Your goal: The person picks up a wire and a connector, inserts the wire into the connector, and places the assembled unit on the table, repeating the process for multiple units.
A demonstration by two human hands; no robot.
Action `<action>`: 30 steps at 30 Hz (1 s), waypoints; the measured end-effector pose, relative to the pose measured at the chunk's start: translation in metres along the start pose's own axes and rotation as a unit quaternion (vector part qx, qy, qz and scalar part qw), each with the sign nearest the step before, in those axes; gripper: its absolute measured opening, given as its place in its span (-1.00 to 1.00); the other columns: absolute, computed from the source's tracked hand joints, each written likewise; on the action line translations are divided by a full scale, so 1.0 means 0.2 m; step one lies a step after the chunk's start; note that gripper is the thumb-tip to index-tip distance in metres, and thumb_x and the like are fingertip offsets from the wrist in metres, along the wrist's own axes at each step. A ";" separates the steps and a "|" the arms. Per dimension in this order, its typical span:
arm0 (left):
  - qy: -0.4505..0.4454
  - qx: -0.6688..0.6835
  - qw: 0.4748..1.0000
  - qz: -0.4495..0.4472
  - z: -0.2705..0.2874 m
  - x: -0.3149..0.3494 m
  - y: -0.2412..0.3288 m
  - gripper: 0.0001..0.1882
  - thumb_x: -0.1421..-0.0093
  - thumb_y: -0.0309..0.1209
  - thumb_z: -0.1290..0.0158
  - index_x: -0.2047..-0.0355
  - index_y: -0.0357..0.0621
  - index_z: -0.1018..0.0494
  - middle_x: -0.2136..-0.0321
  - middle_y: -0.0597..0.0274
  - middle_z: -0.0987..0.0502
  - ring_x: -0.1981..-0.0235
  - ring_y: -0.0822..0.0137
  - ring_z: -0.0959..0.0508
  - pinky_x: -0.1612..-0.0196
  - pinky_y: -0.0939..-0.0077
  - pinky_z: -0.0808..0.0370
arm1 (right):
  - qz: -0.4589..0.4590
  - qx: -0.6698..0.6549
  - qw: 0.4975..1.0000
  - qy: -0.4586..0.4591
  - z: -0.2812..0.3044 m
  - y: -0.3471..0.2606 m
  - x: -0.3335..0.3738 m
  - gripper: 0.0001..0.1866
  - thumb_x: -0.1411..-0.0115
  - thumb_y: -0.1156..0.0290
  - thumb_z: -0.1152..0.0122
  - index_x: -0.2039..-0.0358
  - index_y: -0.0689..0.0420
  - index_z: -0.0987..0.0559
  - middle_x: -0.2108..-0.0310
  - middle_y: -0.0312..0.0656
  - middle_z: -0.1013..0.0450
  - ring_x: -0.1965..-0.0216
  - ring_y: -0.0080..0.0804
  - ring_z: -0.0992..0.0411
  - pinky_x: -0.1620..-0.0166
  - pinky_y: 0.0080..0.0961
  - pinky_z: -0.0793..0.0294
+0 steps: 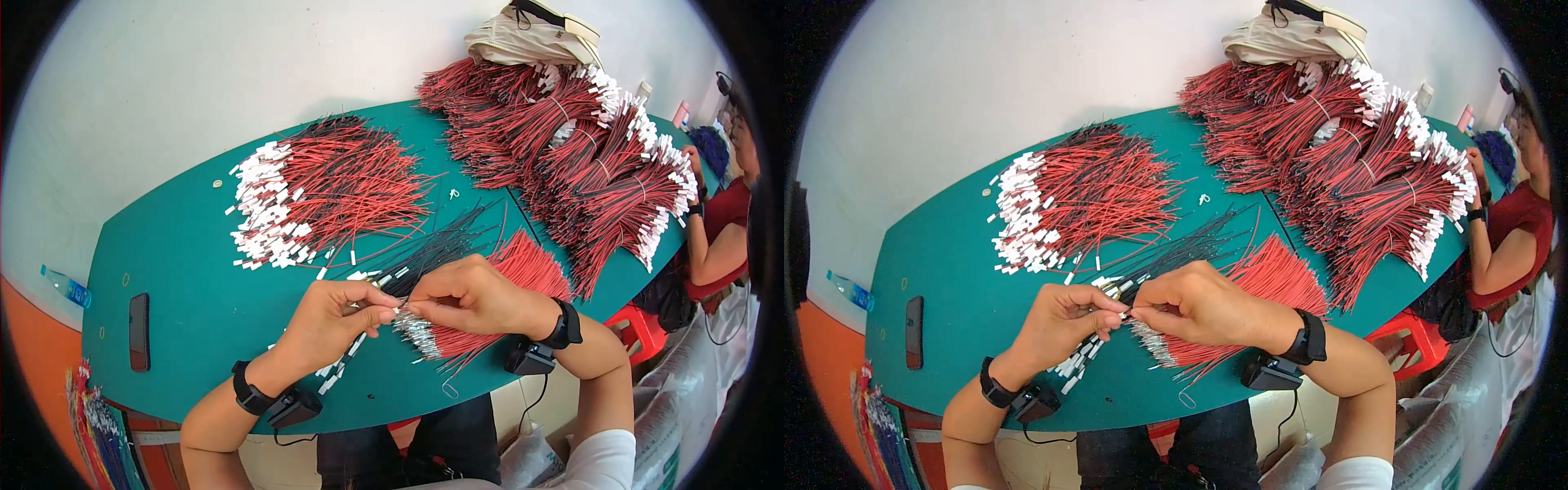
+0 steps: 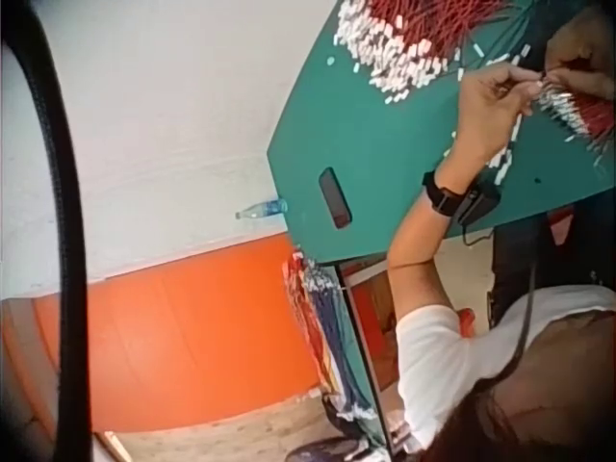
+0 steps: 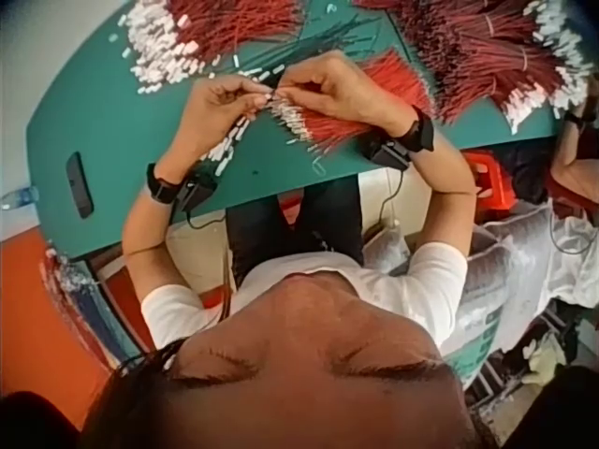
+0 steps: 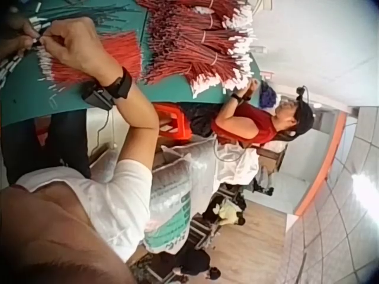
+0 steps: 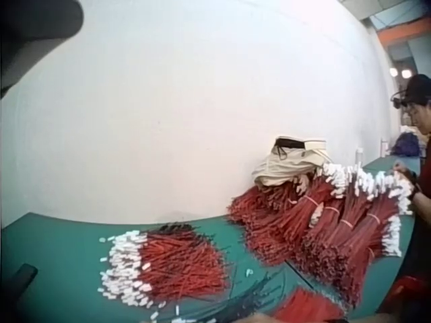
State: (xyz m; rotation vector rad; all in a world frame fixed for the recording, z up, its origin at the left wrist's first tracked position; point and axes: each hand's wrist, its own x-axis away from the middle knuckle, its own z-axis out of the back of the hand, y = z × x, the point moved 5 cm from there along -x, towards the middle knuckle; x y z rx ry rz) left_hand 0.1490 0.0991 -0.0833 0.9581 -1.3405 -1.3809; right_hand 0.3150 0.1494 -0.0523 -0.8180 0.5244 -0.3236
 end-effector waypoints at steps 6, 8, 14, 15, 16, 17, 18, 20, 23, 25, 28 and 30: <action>-0.003 -0.001 1.000 0.005 -0.02 0.00 0.01 -0.84 -0.19 -0.51 -0.16 0.24 -0.32 -0.58 0.45 0.24 -0.59 0.47 0.54 -0.52 0.40 0.65 -0.50 | 0.027 -0.009 0.999 0.022 0.00 -0.01 0.01 -0.93 -0.12 0.50 -0.23 0.43 0.24 -0.56 0.55 -0.03 -0.44 0.54 -0.07 -0.44 0.51 -0.34 -0.36; -0.001 0.002 1.000 -0.001 -0.02 -0.01 0.02 -0.84 -0.19 -0.51 -0.16 0.24 -0.33 -0.57 0.45 0.23 -0.58 0.47 0.54 -0.52 0.40 0.65 -0.50 | 0.044 0.006 0.999 0.030 0.00 -0.01 0.01 -0.95 -0.11 0.53 -0.25 0.40 0.23 -0.59 0.58 -0.09 -0.44 0.57 -0.22 -0.42 0.53 -0.43 -0.34; 0.006 0.002 1.000 0.003 -0.03 -0.01 0.03 -0.84 -0.19 -0.51 -0.15 0.24 -0.34 -0.57 0.46 0.24 -0.58 0.47 0.54 -0.52 0.40 0.65 -0.50 | 0.056 0.014 0.998 0.030 0.01 -0.01 0.02 -0.95 -0.09 0.55 -0.27 0.39 0.22 -0.60 0.59 -0.12 -0.45 0.58 -0.25 -0.43 0.53 -0.45 -0.35; 0.007 0.002 1.000 0.001 -0.04 -0.01 0.03 -0.84 -0.20 -0.51 -0.15 0.24 -0.35 -0.57 0.46 0.25 -0.58 0.47 0.54 -0.51 0.40 0.65 -0.50 | 0.071 0.029 0.996 0.036 0.02 -0.02 0.03 -0.94 -0.08 0.56 -0.27 0.39 0.21 -0.60 0.58 -0.12 -0.45 0.58 -0.24 -0.43 0.53 -0.45 -0.36; 0.008 0.002 1.000 0.000 -0.03 -0.01 0.03 -0.84 -0.20 -0.51 -0.15 0.24 -0.35 -0.57 0.46 0.25 -0.57 0.47 0.54 -0.51 0.40 0.65 -0.50 | 0.085 0.043 0.995 0.042 0.03 -0.03 0.03 -0.94 -0.08 0.56 -0.27 0.39 0.21 -0.60 0.58 -0.12 -0.45 0.57 -0.24 -0.43 0.52 -0.44 -0.37; 0.008 0.001 1.000 0.001 -0.03 -0.01 0.03 -0.84 -0.20 -0.51 -0.15 0.24 -0.35 -0.57 0.46 0.25 -0.57 0.47 0.54 -0.51 0.40 0.65 -0.50 | 0.100 0.057 0.992 0.049 0.04 -0.03 0.03 -0.94 -0.07 0.56 -0.27 0.39 0.21 -0.60 0.58 -0.12 -0.45 0.56 -0.23 -0.44 0.52 -0.44 -0.37; 0.007 0.003 1.000 -0.002 -0.03 -0.01 0.03 -0.84 -0.20 -0.51 -0.14 0.24 -0.35 -0.57 0.46 0.25 -0.57 0.48 0.54 -0.51 0.40 0.65 -0.50 | 0.100 0.058 0.992 0.049 0.04 -0.03 0.03 -0.94 -0.07 0.56 -0.27 0.39 0.21 -0.60 0.58 -0.12 -0.45 0.56 -0.23 -0.44 0.52 -0.44 -0.37; 0.005 0.007 1.000 -0.008 -0.03 -0.01 0.04 -0.84 -0.21 -0.51 -0.14 0.24 -0.36 -0.56 0.46 0.26 -0.57 0.48 0.54 -0.51 0.40 0.65 -0.49 | 0.099 0.052 0.993 0.044 0.03 -0.03 0.02 -0.94 -0.07 0.56 -0.27 0.39 0.20 -0.60 0.58 -0.13 -0.45 0.56 -0.22 -0.44 0.51 -0.43 -0.38; 0.005 0.005 1.000 -0.005 -0.02 0.00 0.03 -0.85 -0.21 -0.52 -0.13 0.25 -0.36 -0.56 0.46 0.26 -0.57 0.48 0.55 -0.50 0.40 0.66 -0.49 | 0.100 0.048 0.993 0.044 0.02 -0.03 0.01 -0.94 -0.07 0.56 -0.27 0.39 0.20 -0.60 0.58 -0.13 -0.45 0.56 -0.21 -0.44 0.51 -0.42 -0.39; 0.007 0.004 1.000 -0.002 -0.01 0.00 0.02 -0.85 -0.21 -0.52 -0.13 0.25 -0.36 -0.56 0.46 0.26 -0.57 0.48 0.55 -0.50 0.40 0.66 -0.49 | 0.101 0.044 0.993 0.048 0.01 -0.04 0.00 -0.94 -0.07 0.56 -0.27 0.39 0.19 -0.60 0.59 -0.13 -0.45 0.57 -0.21 -0.44 0.52 -0.42 -0.38; 0.016 -0.003 1.000 -0.007 0.00 0.00 0.04 -0.86 -0.21 -0.53 -0.13 0.25 -0.36 -0.57 0.46 0.25 -0.57 0.48 0.55 -0.50 0.40 0.67 -0.49 | 0.093 0.051 0.993 0.047 0.01 -0.04 -0.01 -0.94 -0.07 0.55 -0.27 0.39 0.19 -0.60 0.59 -0.13 -0.44 0.58 -0.24 -0.43 0.53 -0.44 -0.36; 0.023 -0.010 1.000 -0.008 0.01 0.01 0.03 -0.86 -0.21 -0.53 -0.12 0.25 -0.36 -0.56 0.46 0.26 -0.57 0.48 0.55 -0.50 0.40 0.67 -0.48 | 0.089 0.055 0.993 0.046 0.00 -0.04 -0.02 -0.94 -0.08 0.55 -0.27 0.39 0.19 -0.60 0.59 -0.13 -0.44 0.58 -0.26 -0.43 0.53 -0.44 -0.35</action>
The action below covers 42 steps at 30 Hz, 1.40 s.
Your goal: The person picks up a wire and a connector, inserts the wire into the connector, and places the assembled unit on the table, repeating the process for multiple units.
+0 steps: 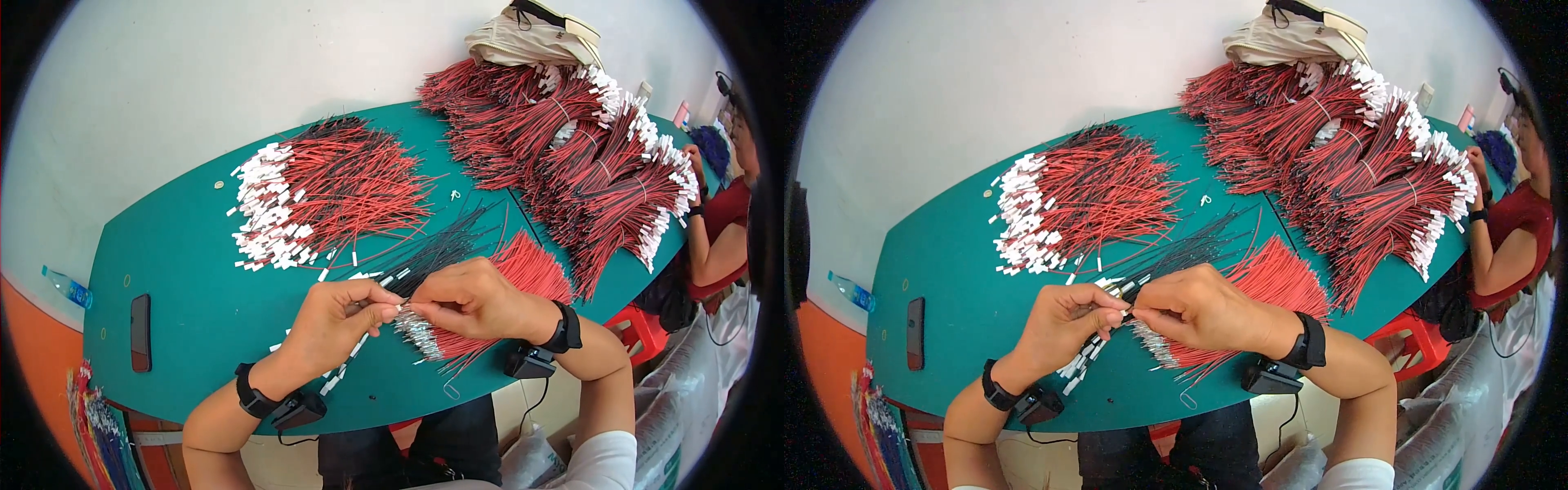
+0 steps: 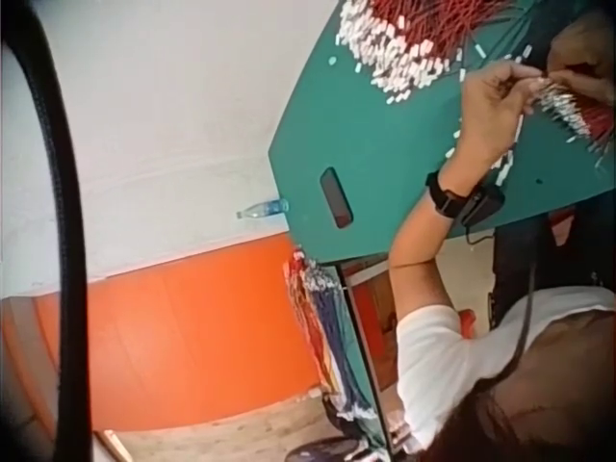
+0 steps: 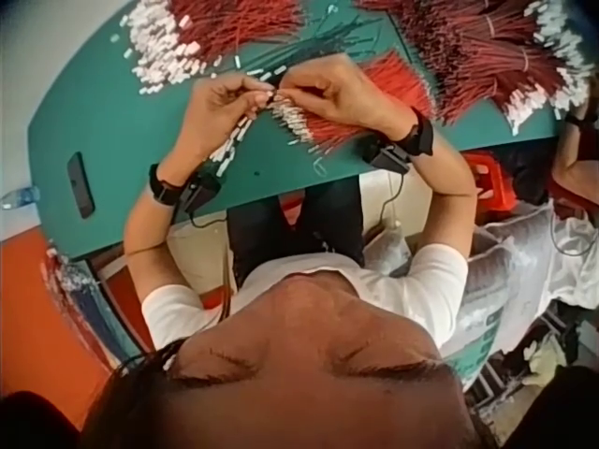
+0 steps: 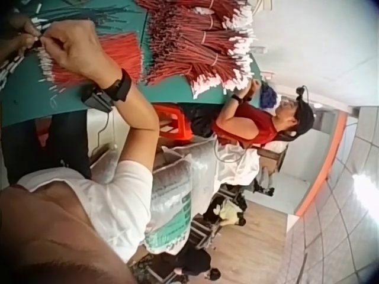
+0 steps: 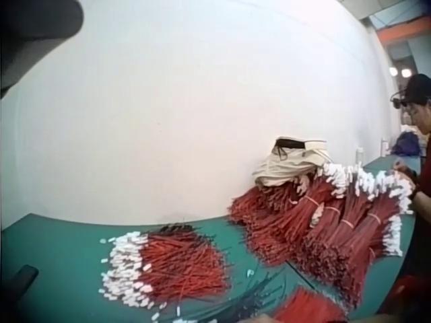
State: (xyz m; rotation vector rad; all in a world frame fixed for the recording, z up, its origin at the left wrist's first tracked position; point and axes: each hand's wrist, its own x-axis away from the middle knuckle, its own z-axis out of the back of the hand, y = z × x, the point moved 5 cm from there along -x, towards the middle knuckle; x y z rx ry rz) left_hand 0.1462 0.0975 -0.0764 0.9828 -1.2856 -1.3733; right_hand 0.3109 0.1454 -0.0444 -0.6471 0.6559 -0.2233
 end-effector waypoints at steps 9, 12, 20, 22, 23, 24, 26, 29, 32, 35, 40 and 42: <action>0.022 -0.051 0.998 -0.013 -0.01 0.02 0.00 -0.88 -0.22 -0.54 -0.12 0.27 -0.35 -0.56 0.46 0.26 -0.56 0.48 0.56 -0.48 0.41 0.67 -0.46 | -0.045 -0.043 0.998 0.000 -0.05 0.03 0.01 -0.95 -0.10 0.54 -0.26 0.38 0.21 -0.61 0.59 -0.14 -0.44 0.60 -0.33 -0.42 0.55 -0.49 -0.32; 0.019 -0.047 0.999 -0.014 -0.02 0.02 -0.01 -0.89 -0.21 -0.55 -0.11 0.28 -0.35 -0.56 0.45 0.26 -0.57 0.49 0.56 -0.48 0.41 0.68 -0.46 | -0.042 -0.051 0.998 0.004 -0.05 0.02 0.02 -0.95 -0.11 0.54 -0.26 0.38 0.20 -0.61 0.58 -0.14 -0.45 0.60 -0.33 -0.42 0.55 -0.49 -0.32; 0.095 -0.026 0.991 -0.091 0.11 -0.02 0.12 -0.88 -0.19 -0.54 -0.12 0.28 -0.34 -0.57 0.43 0.26 -0.59 0.52 0.58 -0.47 0.44 0.69 -0.44 | 0.020 0.111 0.988 0.105 0.14 0.03 0.01 -0.90 -0.07 0.56 -0.30 0.36 0.19 -0.61 0.49 -0.17 -0.49 0.45 -0.28 -0.46 0.39 -0.44 -0.42; 0.136 -0.042 0.982 -0.123 0.25 -0.04 0.16 -0.87 -0.18 -0.55 -0.12 0.27 -0.32 -0.57 0.43 0.28 -0.59 0.53 0.59 -0.46 0.46 0.70 -0.42 | 0.040 0.232 0.948 0.212 0.25 -0.05 -0.02 -0.88 -0.04 0.57 -0.30 0.35 0.18 -0.60 0.45 -0.16 -0.50 0.37 -0.26 -0.45 0.31 -0.40 -0.43; 0.188 -0.083 0.971 -0.120 0.34 -0.03 0.16 -0.86 -0.18 -0.54 -0.13 0.27 -0.34 -0.57 0.43 0.23 -0.60 0.53 0.56 -0.47 0.46 0.66 -0.43 | 0.051 0.286 0.920 0.263 0.28 -0.08 -0.03 -0.87 -0.03 0.58 -0.31 0.35 0.18 -0.60 0.42 -0.16 -0.51 0.34 -0.25 -0.45 0.27 -0.38 -0.44; 0.239 -0.125 0.956 -0.116 0.43 -0.02 0.15 -0.85 -0.18 -0.52 -0.13 0.27 -0.36 -0.58 0.44 0.18 -0.60 0.54 0.53 -0.48 0.46 0.63 -0.45 | 0.053 0.282 0.921 0.263 0.28 -0.09 -0.03 -0.87 -0.03 0.58 -0.31 0.35 0.18 -0.60 0.42 -0.16 -0.51 0.34 -0.25 -0.45 0.27 -0.38 -0.44; 0.262 -0.227 0.932 -0.103 0.55 -0.01 0.12 -0.85 -0.15 -0.52 -0.15 0.27 -0.34 -0.57 0.46 0.19 -0.59 0.54 0.53 -0.48 0.46 0.61 -0.44 | 0.022 0.242 0.959 0.147 0.27 -0.09 -0.02 -0.86 -0.04 0.56 -0.30 0.34 0.18 -0.59 0.39 -0.15 -0.51 0.31 -0.25 -0.44 0.23 -0.36 -0.44; 0.304 -0.427 0.849 -0.068 0.61 0.02 0.15 -0.84 -0.11 -0.53 -0.18 0.28 -0.32 -0.57 0.49 0.20 -0.57 0.55 0.52 -0.47 0.46 0.56 -0.42 | -0.021 0.182 0.983 0.019 0.24 -0.06 0.01 -0.88 -0.05 0.53 -0.28 0.35 0.18 -0.58 0.39 -0.12 -0.49 0.31 -0.20 -0.44 0.24 -0.32 -0.43; 0.290 -0.527 0.786 -0.142 0.53 0.06 0.23 -0.84 -0.02 -0.51 -0.23 0.35 -0.27 -0.57 0.57 0.20 -0.52 0.55 0.41 -0.48 0.43 0.45 -0.42 | -0.078 0.108 0.984 -0.120 0.16 -0.02 0.02 -0.91 -0.06 0.47 -0.26 0.39 0.16 -0.56 0.43 -0.09 -0.46 0.34 -0.11 -0.44 0.28 -0.26 -0.41; 0.163 -0.449 0.878 -0.028 0.41 0.05 0.21 -0.84 0.01 -0.50 -0.25 0.40 -0.25 -0.55 0.59 0.20 -0.50 0.54 0.30 -0.48 0.42 0.39 -0.42 | -0.140 0.065 0.963 -0.220 0.11 0.01 0.06 -0.90 -0.08 0.44 -0.24 0.40 0.18 -0.54 0.44 -0.09 -0.46 0.34 -0.10 -0.44 0.28 -0.28 -0.41; 0.063 -0.472 0.879 0.006 0.35 0.06 0.09 -0.85 0.03 -0.50 -0.26 0.44 -0.24 -0.53 0.59 0.19 -0.49 0.54 0.21 -0.47 0.42 0.38 -0.41 | -0.133 0.047 0.965 -0.221 0.08 0.00 0.05 -0.87 -0.08 0.43 -0.25 0.41 0.20 -0.51 0.45 -0.09 -0.45 0.35 -0.09 -0.44 0.29 -0.28 -0.40; 0.062 -0.472 0.879 0.009 0.35 0.06 0.07 -0.85 0.03 -0.50 -0.25 0.44 -0.25 -0.52 0.58 0.20 -0.49 0.53 0.25 -0.48 0.42 0.39 -0.41 | -0.131 0.058 0.961 -0.236 0.09 -0.02 0.05 -0.88 -0.11 0.45 -0.24 0.40 0.20 -0.51 0.46 -0.13 -0.43 0.34 -0.15 -0.44 0.28 -0.31 -0.41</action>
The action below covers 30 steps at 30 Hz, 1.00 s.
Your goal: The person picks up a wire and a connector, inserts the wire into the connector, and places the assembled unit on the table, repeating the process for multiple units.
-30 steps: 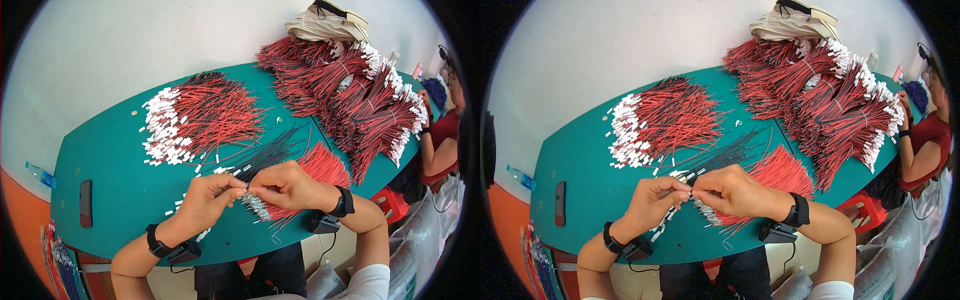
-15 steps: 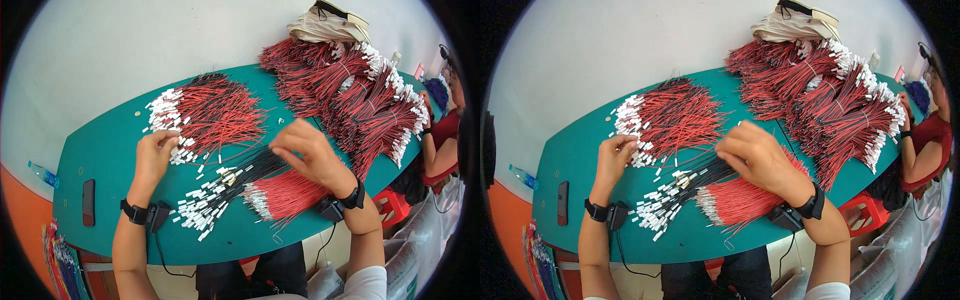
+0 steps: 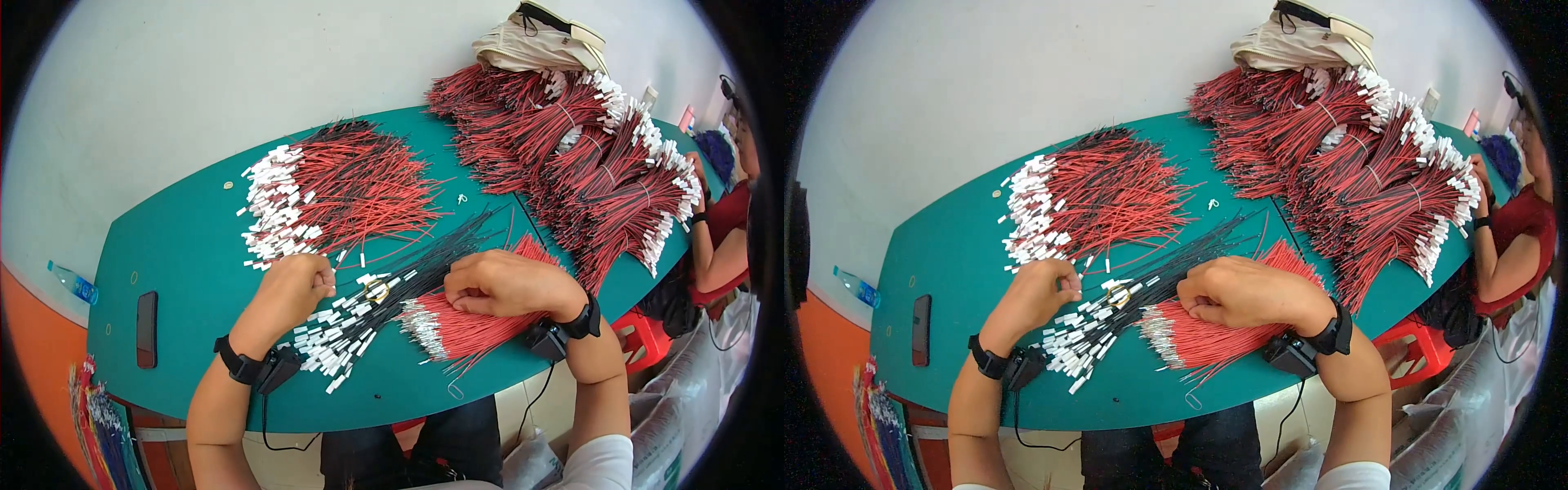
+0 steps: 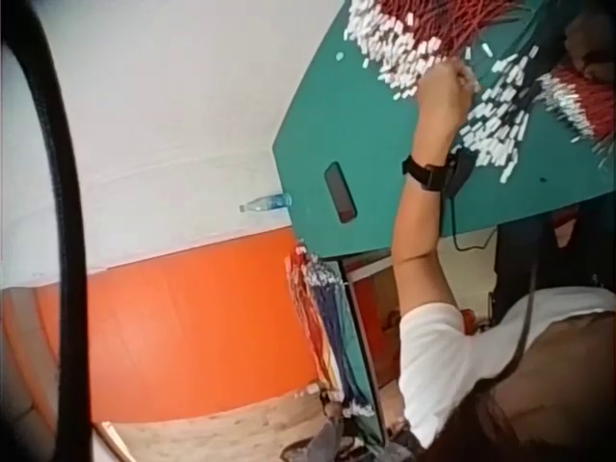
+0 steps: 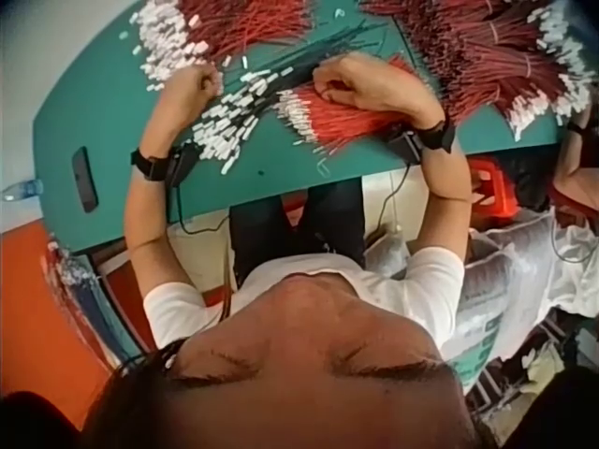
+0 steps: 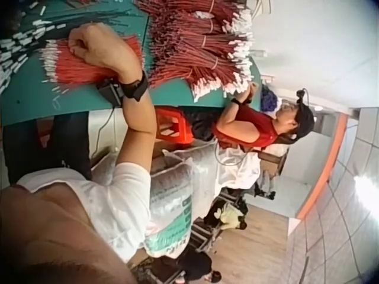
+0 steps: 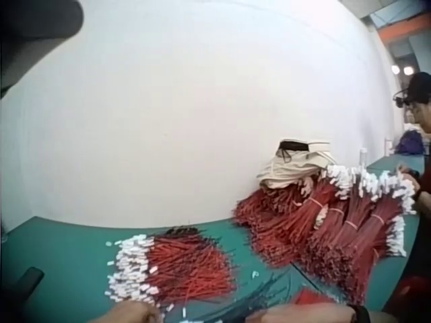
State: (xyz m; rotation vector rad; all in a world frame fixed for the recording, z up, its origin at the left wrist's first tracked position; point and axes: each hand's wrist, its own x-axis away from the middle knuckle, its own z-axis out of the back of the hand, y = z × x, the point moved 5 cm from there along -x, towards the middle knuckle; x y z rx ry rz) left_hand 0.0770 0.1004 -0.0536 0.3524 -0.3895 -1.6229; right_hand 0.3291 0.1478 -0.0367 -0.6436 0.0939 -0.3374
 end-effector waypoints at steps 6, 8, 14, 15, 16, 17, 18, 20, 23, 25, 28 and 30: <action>0.030 0.039 0.999 -0.007 0.01 -0.03 0.09 -0.88 -0.06 -0.50 -0.21 0.42 -0.26 -0.50 0.55 0.28 -0.52 0.48 0.43 -0.53 0.43 0.51 -0.44 | -0.032 -0.032 0.999 -0.022 0.00 0.05 0.02 -0.89 -0.12 0.46 -0.23 0.39 0.20 -0.51 0.45 -0.16 -0.41 0.34 -0.19 -0.44 0.29 -0.34 -0.41; 0.016 0.133 0.991 -0.009 -0.04 -0.05 0.10 -0.89 -0.09 -0.51 -0.20 0.40 -0.25 -0.49 0.54 0.29 -0.53 0.48 0.45 -0.53 0.43 0.53 -0.45 | 0.015 -0.023 1.000 0.006 -0.02 0.08 0.02 -0.89 -0.10 0.46 -0.22 0.41 0.21 -0.50 0.47 -0.12 -0.42 0.37 -0.13 -0.44 0.32 -0.30 -0.39; -0.053 0.461 0.886 -0.010 -0.17 -0.07 0.17 -0.92 -0.19 -0.53 -0.13 0.32 -0.26 -0.48 0.48 0.29 -0.56 0.47 0.53 -0.54 0.40 0.65 -0.50 | 0.040 0.004 0.999 0.001 -0.03 0.12 0.02 -0.90 -0.14 0.46 -0.23 0.36 0.19 -0.52 0.47 -0.15 -0.40 0.40 -0.23 -0.44 0.35 -0.35 -0.41; -0.053 0.461 0.886 -0.010 -0.18 -0.07 0.17 -0.92 -0.19 -0.53 -0.13 0.32 -0.26 -0.48 0.48 0.29 -0.56 0.47 0.53 -0.54 0.40 0.65 -0.50 | 0.039 -0.009 0.999 0.008 -0.03 0.11 0.02 -0.91 -0.13 0.48 -0.22 0.36 0.20 -0.52 0.46 -0.15 -0.42 0.41 -0.25 -0.45 0.36 -0.37 -0.41; -0.061 0.476 0.877 -0.003 -0.19 -0.07 0.17 -0.92 -0.19 -0.54 -0.14 0.31 -0.27 -0.48 0.47 0.27 -0.57 0.46 0.52 -0.55 0.38 0.65 -0.51 | 0.037 -0.023 0.999 0.016 -0.02 0.11 0.01 -0.91 -0.13 0.49 -0.22 0.35 0.20 -0.53 0.46 -0.14 -0.43 0.41 -0.26 -0.45 0.37 -0.38 -0.41; -0.068 0.490 0.869 0.005 -0.19 -0.07 0.17 -0.91 -0.18 -0.55 -0.14 0.30 -0.29 -0.49 0.46 0.24 -0.57 0.46 0.51 -0.56 0.37 0.65 -0.52 | 0.036 -0.036 0.998 0.023 -0.02 0.11 0.00 -0.91 -0.13 0.51 -0.22 0.34 0.21 -0.53 0.45 -0.14 -0.44 0.42 -0.27 -0.46 0.38 -0.39 -0.42; -0.075 0.504 0.860 0.012 -0.20 -0.07 0.17 -0.90 -0.18 -0.55 -0.14 0.29 -0.30 -0.49 0.45 0.22 -0.58 0.46 0.50 -0.57 0.35 0.64 -0.54 | 0.035 -0.036 0.998 0.023 -0.02 0.11 -0.01 -0.91 -0.13 0.51 -0.22 0.34 0.21 -0.53 0.45 -0.14 -0.44 0.42 -0.27 -0.46 0.38 -0.39 -0.42; -0.078 0.506 0.859 0.018 -0.20 -0.07 0.16 -0.88 -0.17 -0.55 -0.14 0.27 -0.32 -0.50 0.44 0.21 -0.59 0.45 0.49 -0.57 0.34 0.64 -0.54 | 0.054 -0.074 0.992 0.089 0.00 0.10 -0.02 -0.92 -0.10 0.51 -0.21 0.38 0.21 -0.52 0.53 -0.13 -0.43 0.51 -0.26 -0.42 0.45 -0.40 -0.37; -0.083 0.508 0.857 0.030 -0.21 -0.07 0.14 -0.84 -0.17 -0.55 -0.15 0.24 -0.34 -0.50 0.42 0.18 -0.60 0.43 0.48 -0.59 0.31 0.63 -0.56 | 0.041 -0.110 0.985 0.125 0.01 0.06 -0.04 -0.93 -0.09 0.51 -0.21 0.40 0.21 -0.53 0.58 -0.13 -0.42 0.58 -0.29 -0.39 0.50 -0.43 -0.33; -0.092 0.518 0.850 0.035 -0.22 -0.06 0.14 -0.82 -0.17 -0.55 -0.15 0.22 -0.35 -0.51 0.41 0.17 -0.60 0.43 0.47 -0.59 0.30 0.63 -0.56 | -0.006 -0.144 0.981 0.131 0.01 0.04 -0.05 -0.93 -0.11 0.51 -0.22 0.39 0.21 -0.54 0.60 -0.14 -0.42 0.63 -0.36 -0.36 0.54 -0.48 -0.31; -0.099 0.527 0.843 0.035 -0.24 -0.06 0.15 -0.82 -0.17 -0.55 -0.15 0.21 -0.36 -0.51 0.41 0.16 -0.60 0.43 0.46 -0.59 0.29 0.62 -0.56 | 0.021 -0.117 0.979 0.164 0.00 0.04 -0.06 -0.92 -0.14 0.51 -0.24 0.35 0.22 -0.58 0.57 -0.18 -0.47 0.59 -0.47 -0.40 0.52 -0.57 -0.33; -0.103 0.535 0.838 0.034 -0.24 -0.06 0.16 -0.82 -0.17 -0.55 -0.15 0.21 -0.36 -0.52 0.41 0.16 -0.60 0.43 0.46 -0.59 0.29 0.62 -0.56 | 0.035 -0.103 0.978 0.180 0.00 0.03 -0.06 -0.92 -0.15 0.51 -0.26 0.33 0.23 -0.60 0.55 -0.20 -0.50 0.58 -0.53 -0.42 0.51 -0.62 -0.34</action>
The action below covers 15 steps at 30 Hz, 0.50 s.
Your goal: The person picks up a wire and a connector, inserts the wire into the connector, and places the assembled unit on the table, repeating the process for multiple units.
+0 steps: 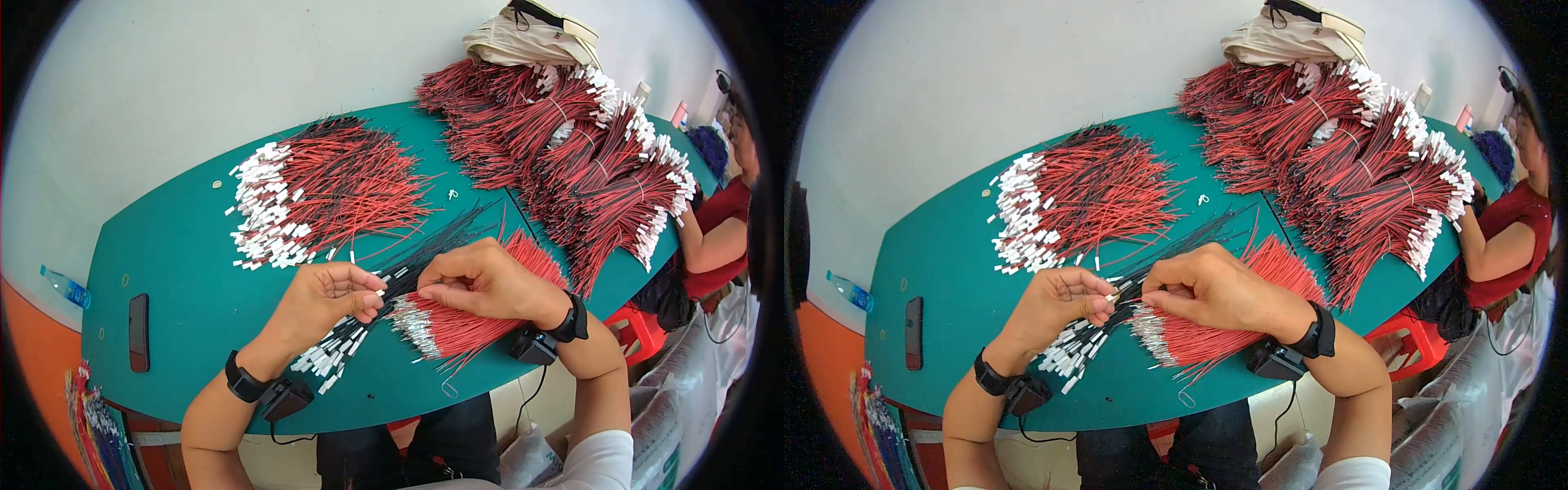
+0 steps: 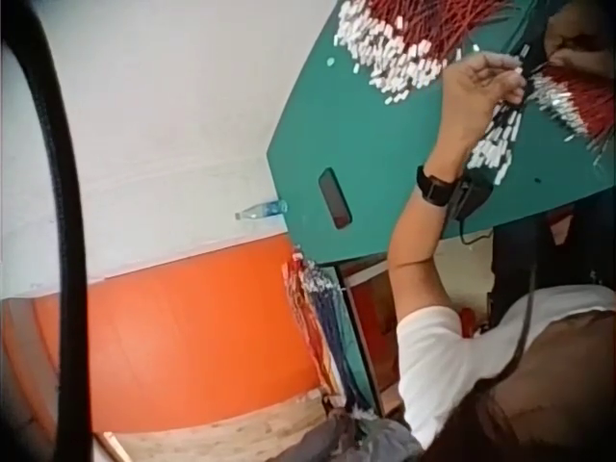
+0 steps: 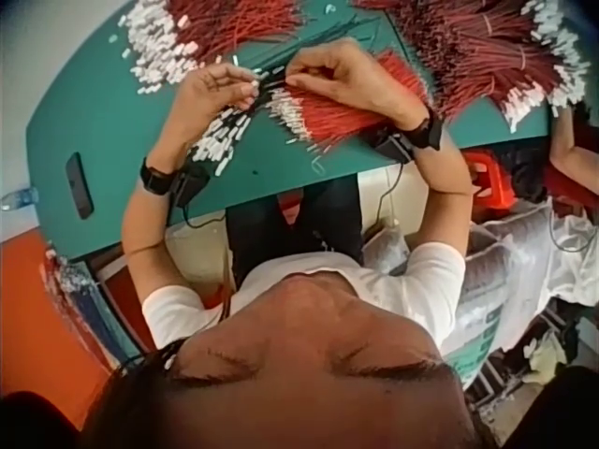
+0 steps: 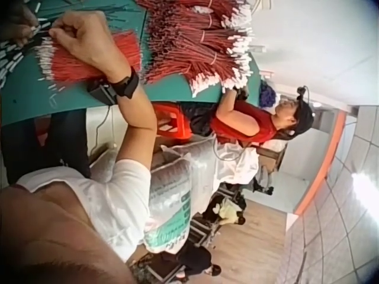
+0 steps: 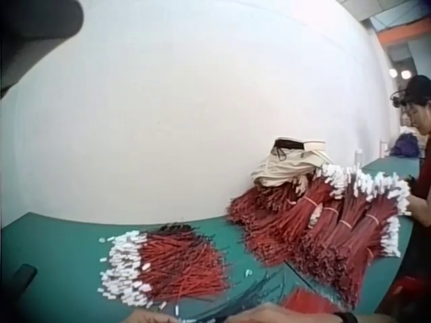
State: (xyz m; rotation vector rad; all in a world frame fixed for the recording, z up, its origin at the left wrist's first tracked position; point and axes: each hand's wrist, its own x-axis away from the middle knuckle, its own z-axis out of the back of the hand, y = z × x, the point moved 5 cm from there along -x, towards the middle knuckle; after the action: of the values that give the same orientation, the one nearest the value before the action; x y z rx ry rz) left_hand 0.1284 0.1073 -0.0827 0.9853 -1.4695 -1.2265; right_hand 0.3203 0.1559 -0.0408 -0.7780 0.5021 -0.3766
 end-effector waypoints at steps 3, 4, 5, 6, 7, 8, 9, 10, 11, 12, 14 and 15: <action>-0.006 0.004 1.000 0.003 -0.01 0.00 0.00 -0.82 -0.17 -0.55 -0.15 0.21 -0.36 -0.52 0.41 0.15 -0.60 0.43 0.45 -0.59 0.29 0.61 -0.56 | -0.008 0.028 0.999 0.019 0.00 0.00 0.01 -0.91 -0.13 0.51 -0.29 0.35 0.22 -0.62 0.52 -0.19 -0.53 0.57 -0.53 -0.43 0.51 -0.62 -0.35; -0.010 0.007 1.000 0.004 -0.02 0.00 0.00 -0.82 -0.17 -0.56 -0.14 0.21 -0.36 -0.52 0.41 0.15 -0.60 0.43 0.45 -0.59 0.29 0.61 -0.56 | -0.008 0.028 0.999 0.019 0.00 0.00 0.01 -0.91 -0.13 0.51 -0.29 0.35 0.22 -0.62 0.52 -0.19 -0.53 0.57 -0.53 -0.43 0.51 -0.62 -0.35; -0.010 0.007 1.000 0.004 -0.02 0.00 0.00 -0.82 -0.17 -0.56 -0.14 0.21 -0.36 -0.52 0.41 0.15 -0.60 0.43 0.45 -0.59 0.29 0.61 -0.56 | -0.001 0.025 0.999 0.025 0.00 0.00 0.01 -0.92 -0.13 0.51 -0.29 0.35 0.22 -0.62 0.51 -0.18 -0.53 0.58 -0.53 -0.43 0.52 -0.62 -0.35; -0.010 0.007 1.000 0.003 -0.03 0.00 0.00 -0.82 -0.18 -0.56 -0.14 0.21 -0.36 -0.52 0.41 0.14 -0.60 0.43 0.44 -0.59 0.29 0.60 -0.56 | 0.006 0.022 0.999 0.031 0.00 0.01 0.01 -0.92 -0.12 0.51 -0.29 0.36 0.22 -0.62 0.51 -0.18 -0.53 0.58 -0.53 -0.43 0.52 -0.61 -0.35; -0.011 0.007 1.000 0.002 -0.03 0.00 -0.01 -0.83 -0.18 -0.56 -0.14 0.21 -0.37 -0.52 0.41 0.14 -0.60 0.43 0.44 -0.59 0.29 0.60 -0.56 | 0.013 0.019 0.999 0.038 0.00 0.01 0.01 -0.92 -0.12 0.51 -0.30 0.36 0.22 -0.62 0.51 -0.17 -0.53 0.58 -0.53 -0.43 0.52 -0.61 -0.35; -0.011 0.007 1.000 0.001 -0.03 0.00 -0.01 -0.83 -0.18 -0.56 -0.13 0.21 -0.37 -0.52 0.41 0.14 -0.60 0.43 0.44 -0.59 0.29 0.60 -0.56 | 0.013 0.018 0.999 0.037 0.00 0.01 0.01 -0.92 -0.12 0.51 -0.30 0.36 0.22 -0.62 0.51 -0.17 -0.53 0.58 -0.53 -0.43 0.52 -0.61 -0.35; -0.010 0.006 1.000 0.001 -0.03 0.00 -0.01 -0.83 -0.18 -0.56 -0.13 0.21 -0.37 -0.52 0.41 0.14 -0.60 0.43 0.44 -0.59 0.29 0.60 -0.56 | 0.015 0.020 0.999 0.036 -0.01 0.01 0.01 -0.92 -0.12 0.50 -0.30 0.36 0.22 -0.62 0.51 -0.17 -0.53 0.58 -0.52 -0.43 0.52 -0.60 -0.35; -0.010 0.005 1.000 0.002 -0.04 0.01 -0.01 -0.83 -0.18 -0.56 -0.13 0.21 -0.37 -0.52 0.41 0.13 -0.60 0.43 0.43 -0.59 0.29 0.60 -0.56 | 0.016 0.023 0.999 0.035 -0.01 0.02 0.01 -0.92 -0.12 0.50 -0.30 0.36 0.22 -0.62 0.52 -0.17 -0.53 0.58 -0.52 -0.43 0.52 -0.60 -0.36; -0.011 0.004 1.000 0.002 -0.04 0.01 -0.01 -0.84 -0.18 -0.57 -0.13 0.22 -0.37 -0.52 0.41 0.13 -0.60 0.43 0.43 -0.59 0.29 0.60 -0.56 | 0.016 0.026 0.999 0.034 -0.01 0.01 0.01 -0.92 -0.12 0.50 -0.30 0.36 0.22 -0.62 0.52 -0.17 -0.52 0.58 -0.51 -0.43 0.52 -0.60 -0.36; -0.011 0.003 1.000 0.002 -0.04 0.00 0.00 -0.84 -0.19 -0.57 -0.13 0.22 -0.37 -0.52 0.41 0.13 -0.60 0.43 0.43 -0.59 0.29 0.59 -0.56 | 0.016 0.027 0.999 0.034 -0.01 0.02 0.01 -0.92 -0.12 0.50 -0.30 0.36 0.22 -0.62 0.52 -0.17 -0.52 0.58 -0.51 -0.43 0.52 -0.60 -0.36; -0.013 0.003 1.000 0.001 -0.05 0.00 0.00 -0.84 -0.19 -0.57 -0.13 0.22 -0.37 -0.51 0.41 0.13 -0.60 0.43 0.43 -0.59 0.29 0.59 -0.56 | 0.015 0.029 0.999 0.034 -0.01 0.02 0.02 -0.92 -0.12 0.50 -0.30 0.37 0.22 -0.62 0.53 -0.17 -0.52 0.59 -0.50 -0.44 0.53 -0.59 -0.36; -0.014 0.003 1.000 0.001 -0.05 0.00 0.00 -0.84 -0.19 -0.57 -0.13 0.22 -0.37 -0.51 0.41 0.13 -0.60 0.43 0.43 -0.59 0.29 0.59 -0.56 | 0.015 0.031 0.999 0.033 -0.01 0.02 0.02 -0.92 -0.12 0.50 -0.30 0.37 0.22 -0.62 0.54 -0.17 -0.52 0.59 -0.49 -0.44 0.53 -0.59 -0.36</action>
State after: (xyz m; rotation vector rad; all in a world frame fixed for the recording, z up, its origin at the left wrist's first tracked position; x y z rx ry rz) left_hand 0.1373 0.1045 -0.0823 0.9745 -1.4956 -1.2406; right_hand 0.3225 0.1552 -0.0451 -0.6998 0.5614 -0.3900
